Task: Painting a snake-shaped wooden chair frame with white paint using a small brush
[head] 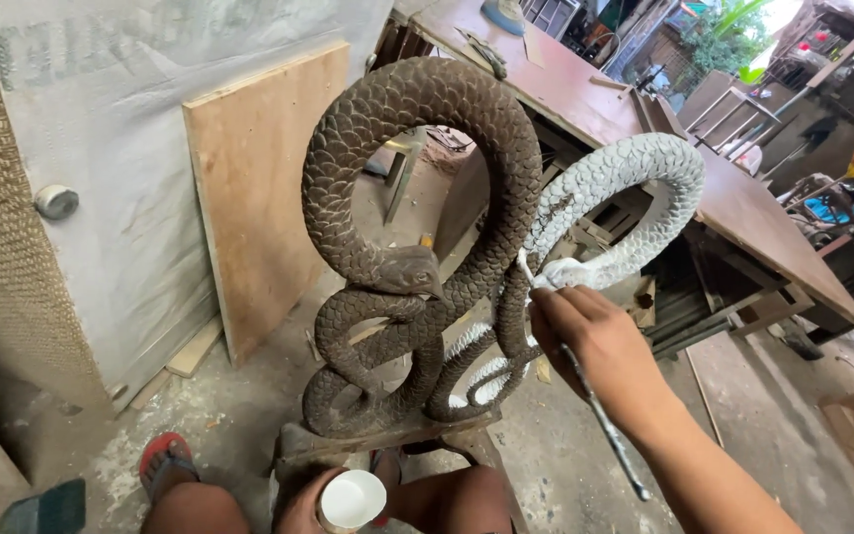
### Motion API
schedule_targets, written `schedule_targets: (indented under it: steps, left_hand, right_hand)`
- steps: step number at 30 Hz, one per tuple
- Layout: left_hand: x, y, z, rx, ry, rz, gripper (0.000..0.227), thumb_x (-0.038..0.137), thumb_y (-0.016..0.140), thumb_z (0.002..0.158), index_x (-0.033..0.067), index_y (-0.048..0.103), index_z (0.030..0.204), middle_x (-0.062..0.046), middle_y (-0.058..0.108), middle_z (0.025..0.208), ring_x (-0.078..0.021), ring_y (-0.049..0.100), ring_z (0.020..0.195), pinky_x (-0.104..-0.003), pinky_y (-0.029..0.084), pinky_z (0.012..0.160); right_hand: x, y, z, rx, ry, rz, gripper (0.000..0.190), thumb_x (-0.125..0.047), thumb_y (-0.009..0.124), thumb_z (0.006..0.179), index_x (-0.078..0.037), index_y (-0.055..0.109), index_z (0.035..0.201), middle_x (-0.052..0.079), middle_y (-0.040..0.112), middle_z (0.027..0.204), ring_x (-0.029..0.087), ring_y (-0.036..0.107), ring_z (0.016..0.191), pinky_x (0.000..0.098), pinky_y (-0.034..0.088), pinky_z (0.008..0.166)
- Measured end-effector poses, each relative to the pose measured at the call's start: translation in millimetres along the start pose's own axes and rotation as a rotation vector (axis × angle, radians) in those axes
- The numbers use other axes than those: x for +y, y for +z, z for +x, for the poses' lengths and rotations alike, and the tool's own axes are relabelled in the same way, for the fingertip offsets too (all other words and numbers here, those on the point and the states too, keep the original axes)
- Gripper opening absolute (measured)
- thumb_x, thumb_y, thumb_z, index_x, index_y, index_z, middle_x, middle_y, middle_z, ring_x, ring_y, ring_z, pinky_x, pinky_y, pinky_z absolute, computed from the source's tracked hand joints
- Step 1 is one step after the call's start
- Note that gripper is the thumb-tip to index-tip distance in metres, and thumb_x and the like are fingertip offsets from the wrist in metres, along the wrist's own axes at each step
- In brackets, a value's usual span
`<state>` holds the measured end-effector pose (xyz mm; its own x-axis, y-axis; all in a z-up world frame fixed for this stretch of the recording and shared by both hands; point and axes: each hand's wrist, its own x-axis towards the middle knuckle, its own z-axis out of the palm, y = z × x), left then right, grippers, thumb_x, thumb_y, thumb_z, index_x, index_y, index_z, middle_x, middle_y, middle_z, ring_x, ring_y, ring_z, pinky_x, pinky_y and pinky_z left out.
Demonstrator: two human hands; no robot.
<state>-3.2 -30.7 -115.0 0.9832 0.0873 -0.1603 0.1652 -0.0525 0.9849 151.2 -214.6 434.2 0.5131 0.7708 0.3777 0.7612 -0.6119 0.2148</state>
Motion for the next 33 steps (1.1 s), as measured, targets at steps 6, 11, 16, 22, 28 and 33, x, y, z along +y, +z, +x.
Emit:
schedule_targets:
  steps: [6,11,16,22,28,33]
  left_hand:
    - [9,-11,42,-0.067,0.031,-0.067,0.113,0.026,0.114,0.042,0.0226,0.062,0.142,0.002,0.068,0.146,-0.0163,0.060,0.138,-0.037,0.047,0.115]
    - [7,-14,44,-0.069,0.103,-0.079,0.115,0.031,0.115,0.042,0.0202,0.061,0.143,0.000,0.068,0.146,-0.0176,0.060,0.139,-0.039,0.048,0.115]
    - [41,-22,32,-0.132,-0.150,-0.018,0.105,0.031,0.109,0.051,0.0310,0.061,0.145,0.007,0.061,0.151,-0.0198,0.053,0.142,-0.044,0.050,0.112]
    - [40,-25,35,-0.179,-0.155,0.012,0.111,0.030,0.109,0.053,0.0289,0.054,0.149,0.007,0.057,0.154,-0.0206,0.050,0.144,-0.045,0.049,0.113]
    - [30,-24,36,-0.161,-0.041,0.002,0.113,0.031,0.112,0.051,0.0256,0.055,0.149,0.004,0.058,0.153,-0.0208,0.052,0.143,-0.045,0.050,0.113]
    - [39,-22,31,-0.153,-0.100,-0.034,0.110,0.023,0.109,0.051,0.0249,0.057,0.147,0.004,0.061,0.150,-0.0189,0.055,0.141,-0.041,0.049,0.113]
  right_hand:
    - [-7,-2,-1,0.120,-0.052,-0.041,0.019,-0.007,0.057,0.105,0.007,0.068,0.112,0.014,0.070,0.086,0.025,0.066,0.071,0.0354,0.060,0.067]
    - [-5,3,-3,0.048,-0.010,-0.084,0.016,-0.008,0.060,0.103,0.002,0.070,0.113,0.010,0.074,0.089,0.021,0.071,0.075,0.0307,0.067,0.074]
    - [-18,-14,8,0.031,-0.052,-0.055,0.025,-0.011,0.057,0.104,0.008,0.064,0.118,0.016,0.067,0.091,0.030,0.062,0.075,0.0420,0.055,0.072]
    - [-3,0,1,0.157,0.018,-0.078,0.023,-0.009,0.058,0.106,0.005,0.071,0.119,0.017,0.076,0.100,0.025,0.073,0.081,0.0349,0.068,0.077]
    - [-10,2,-12,0.071,0.031,-0.058,0.021,-0.010,0.060,0.102,0.003,0.070,0.114,0.014,0.075,0.095,0.024,0.072,0.079,0.0359,0.065,0.078]
    - [-6,-11,-1,0.197,-0.004,-0.025,0.020,-0.005,0.058,0.104,0.008,0.069,0.115,0.018,0.072,0.093,0.027,0.068,0.074,0.0354,0.058,0.064]
